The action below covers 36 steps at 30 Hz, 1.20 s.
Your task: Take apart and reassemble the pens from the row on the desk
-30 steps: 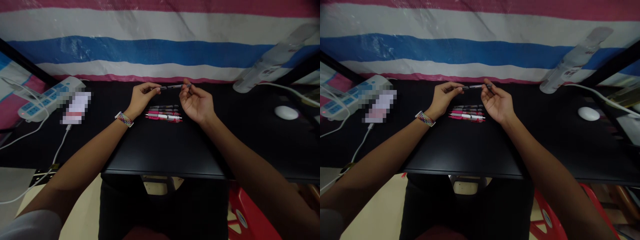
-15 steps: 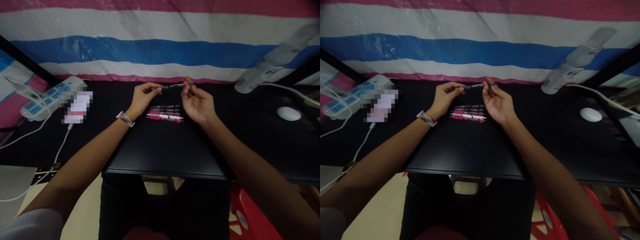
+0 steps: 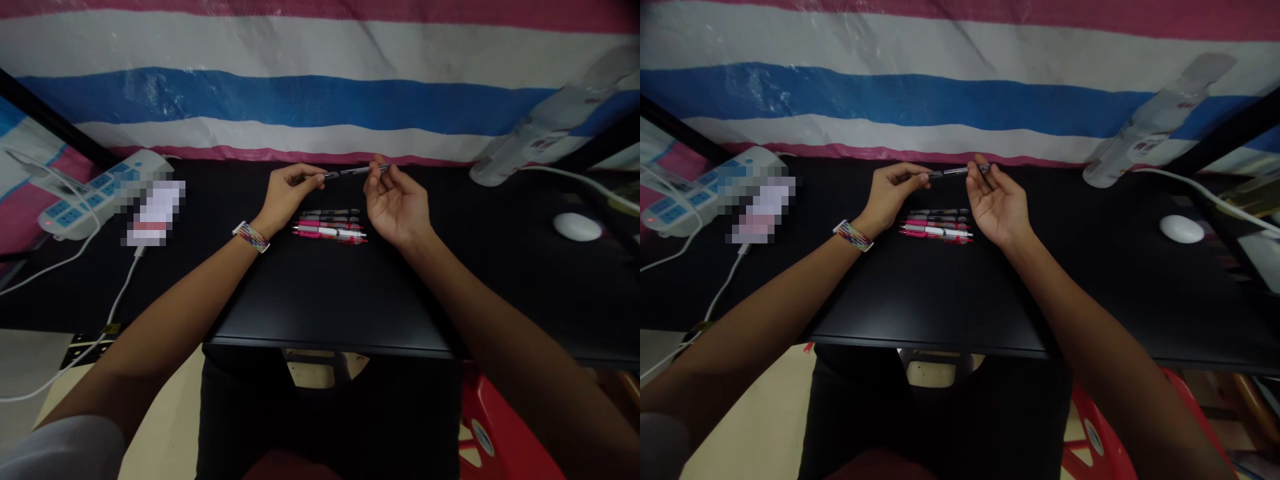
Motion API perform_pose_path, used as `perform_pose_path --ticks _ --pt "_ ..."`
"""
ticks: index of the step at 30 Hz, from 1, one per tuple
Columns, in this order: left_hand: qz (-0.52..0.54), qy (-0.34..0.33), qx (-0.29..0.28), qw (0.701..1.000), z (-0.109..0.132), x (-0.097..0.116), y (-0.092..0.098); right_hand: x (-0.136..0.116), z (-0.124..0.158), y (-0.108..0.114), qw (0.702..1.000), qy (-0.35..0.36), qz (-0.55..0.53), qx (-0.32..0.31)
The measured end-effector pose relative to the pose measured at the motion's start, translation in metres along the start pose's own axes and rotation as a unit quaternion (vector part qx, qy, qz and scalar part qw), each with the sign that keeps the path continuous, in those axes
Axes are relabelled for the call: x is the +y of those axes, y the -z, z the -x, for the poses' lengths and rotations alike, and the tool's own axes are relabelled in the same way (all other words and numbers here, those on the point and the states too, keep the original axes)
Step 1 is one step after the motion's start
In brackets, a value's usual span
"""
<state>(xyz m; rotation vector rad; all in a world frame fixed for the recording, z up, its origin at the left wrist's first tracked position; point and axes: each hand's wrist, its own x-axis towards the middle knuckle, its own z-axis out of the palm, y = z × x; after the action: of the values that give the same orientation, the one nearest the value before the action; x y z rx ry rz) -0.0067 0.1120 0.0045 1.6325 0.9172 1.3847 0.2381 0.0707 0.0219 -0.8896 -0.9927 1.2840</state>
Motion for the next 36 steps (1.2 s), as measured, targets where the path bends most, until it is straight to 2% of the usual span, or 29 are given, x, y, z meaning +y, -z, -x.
perform_pose_path --ticks 3,8,11,18,25,30,36 --pt "0.009 -0.013 -0.007 1.000 0.000 -0.003 0.000 0.005 -0.001 0.001 0.997 -0.033 -0.075 -0.003" --pt "0.018 -0.016 -0.010 1.000 -0.001 -0.005 0.001 0.012 -0.001 0.001 0.973 -0.052 -0.223 0.003" --pt "0.019 -0.014 -0.009 1.000 -0.001 -0.004 0.000 0.015 -0.003 0.001 0.977 -0.046 -0.209 0.003" --pt "-0.001 -0.013 -0.005 1.000 0.000 -0.002 0.000 0.013 -0.004 0.000 0.996 0.007 -0.086 -0.007" --pt "-0.008 -0.005 0.003 1.000 0.000 -0.002 0.000 0.020 -0.008 0.003 0.998 0.030 -0.060 -0.008" --pt "-0.007 -0.003 -0.003 1.000 0.000 0.000 -0.001 0.020 -0.008 0.005 0.995 0.039 -0.087 -0.008" --pt "0.001 0.000 0.008 1.000 -0.001 -0.002 0.000 0.019 -0.007 -0.001 0.989 -0.019 -0.146 0.019"
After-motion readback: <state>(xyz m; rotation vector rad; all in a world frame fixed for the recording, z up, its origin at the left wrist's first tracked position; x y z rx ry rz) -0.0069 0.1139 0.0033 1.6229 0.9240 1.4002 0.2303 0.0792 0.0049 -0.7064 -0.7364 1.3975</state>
